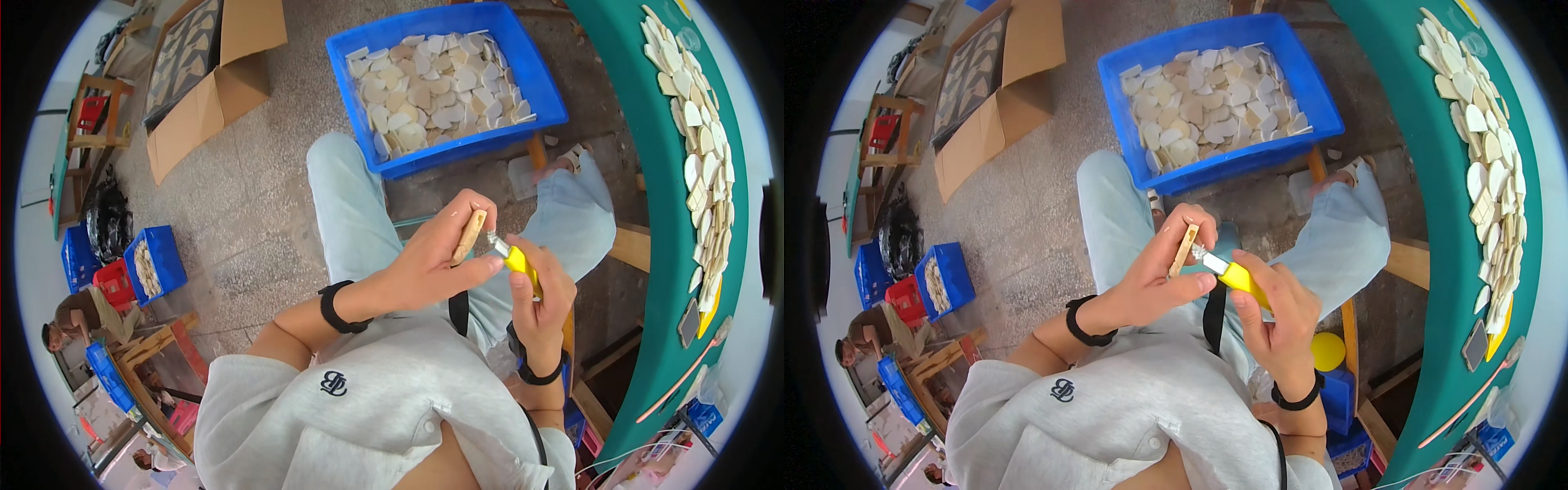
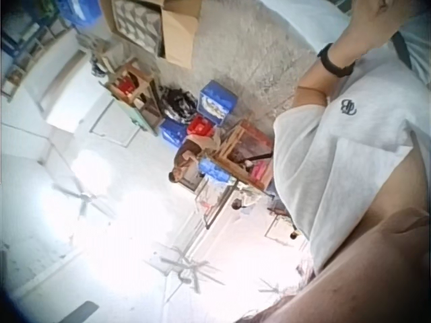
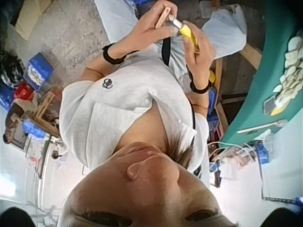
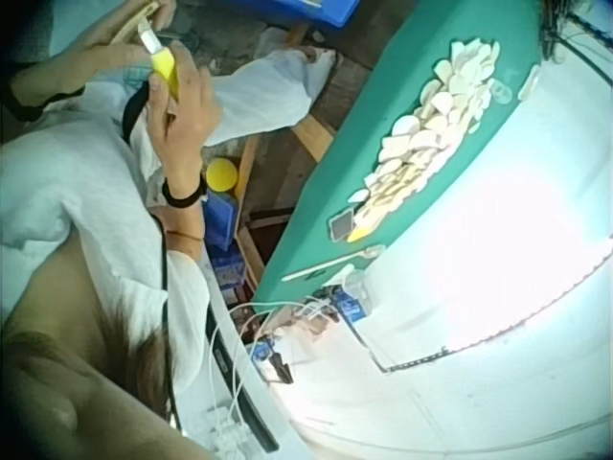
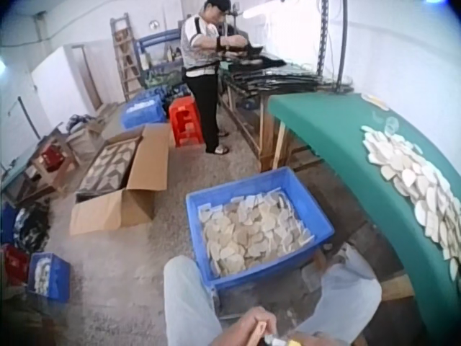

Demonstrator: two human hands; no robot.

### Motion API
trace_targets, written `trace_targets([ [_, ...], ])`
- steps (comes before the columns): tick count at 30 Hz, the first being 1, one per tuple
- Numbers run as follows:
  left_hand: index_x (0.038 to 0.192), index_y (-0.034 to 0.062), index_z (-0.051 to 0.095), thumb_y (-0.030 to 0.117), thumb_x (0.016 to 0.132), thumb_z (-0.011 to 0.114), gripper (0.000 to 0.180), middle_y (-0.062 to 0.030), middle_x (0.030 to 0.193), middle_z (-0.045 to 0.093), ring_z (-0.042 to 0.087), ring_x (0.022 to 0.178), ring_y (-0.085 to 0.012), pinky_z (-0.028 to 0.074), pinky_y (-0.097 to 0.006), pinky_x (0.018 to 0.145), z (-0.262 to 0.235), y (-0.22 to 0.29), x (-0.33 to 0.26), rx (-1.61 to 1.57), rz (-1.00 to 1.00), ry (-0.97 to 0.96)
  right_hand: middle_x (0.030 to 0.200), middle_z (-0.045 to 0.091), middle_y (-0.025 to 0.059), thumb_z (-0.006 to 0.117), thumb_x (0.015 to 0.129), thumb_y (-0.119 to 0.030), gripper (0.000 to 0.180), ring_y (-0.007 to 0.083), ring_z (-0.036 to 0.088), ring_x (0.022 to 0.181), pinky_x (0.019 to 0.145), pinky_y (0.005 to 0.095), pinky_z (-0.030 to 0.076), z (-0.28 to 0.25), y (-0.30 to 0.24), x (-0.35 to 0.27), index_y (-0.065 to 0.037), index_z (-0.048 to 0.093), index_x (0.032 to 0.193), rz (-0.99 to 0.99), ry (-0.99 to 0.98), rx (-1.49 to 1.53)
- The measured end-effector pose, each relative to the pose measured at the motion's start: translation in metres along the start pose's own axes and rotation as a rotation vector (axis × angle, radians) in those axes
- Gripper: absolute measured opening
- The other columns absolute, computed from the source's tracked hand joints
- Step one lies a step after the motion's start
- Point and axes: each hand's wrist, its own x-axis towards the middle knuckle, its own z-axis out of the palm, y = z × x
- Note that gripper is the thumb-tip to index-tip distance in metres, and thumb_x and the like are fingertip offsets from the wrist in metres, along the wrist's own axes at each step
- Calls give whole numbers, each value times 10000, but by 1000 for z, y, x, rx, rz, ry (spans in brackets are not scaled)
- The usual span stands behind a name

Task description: Scraping and cleaning small white ceramic or shell pieces using a hand-held tool.

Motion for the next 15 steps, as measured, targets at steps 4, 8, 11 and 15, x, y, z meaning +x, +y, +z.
trace_targets([
  [4, 966, 87, 411, 191, 807, 631, 291, -31, 891, 370, 339, 772, -115, 310, -254, 674, 0, 4, -2, 160, 67, 26, 638, 520, 79, 643, 810, -158, 262, 187, 485, 503, 465, 283, 367, 0, -4, 1, -14, 624, 1028, -69, -3, -57],
  [8, 905, 49, 455, 228, 806, 642, 277, -49, 775, 408, 364, 648, -143, 328, -266, 571, 2, 4, -2, 223, 224, 129, 639, 536, 69, 656, 803, -187, 272, 169, 486, 491, 454, 272, 364, 2, -4, -1, -16, 637, 1015, -98, 4, -105],
  [11, 953, 84, 413, 206, 832, 632, 279, -26, 851, 374, 336, 751, -116, 306, -251, 662, -1, 6, -5, 208, 123, 37, 637, 540, 62, 660, 804, -211, 284, 159, 481, 485, 446, 264, 358, 4, -3, -1, -19, 639, 1012, -125, 26, -126],
  [15, 933, 80, 418, 216, 847, 621, 259, -24, 834, 373, 329, 728, -107, 299, -243, 638, -1, 8, -7, 213, 134, 52, 627, 539, 48, 660, 807, -241, 299, 148, 469, 471, 433, 257, 350, 4, -2, -2, -25, 641, 1013, -167, 45, -185],
])
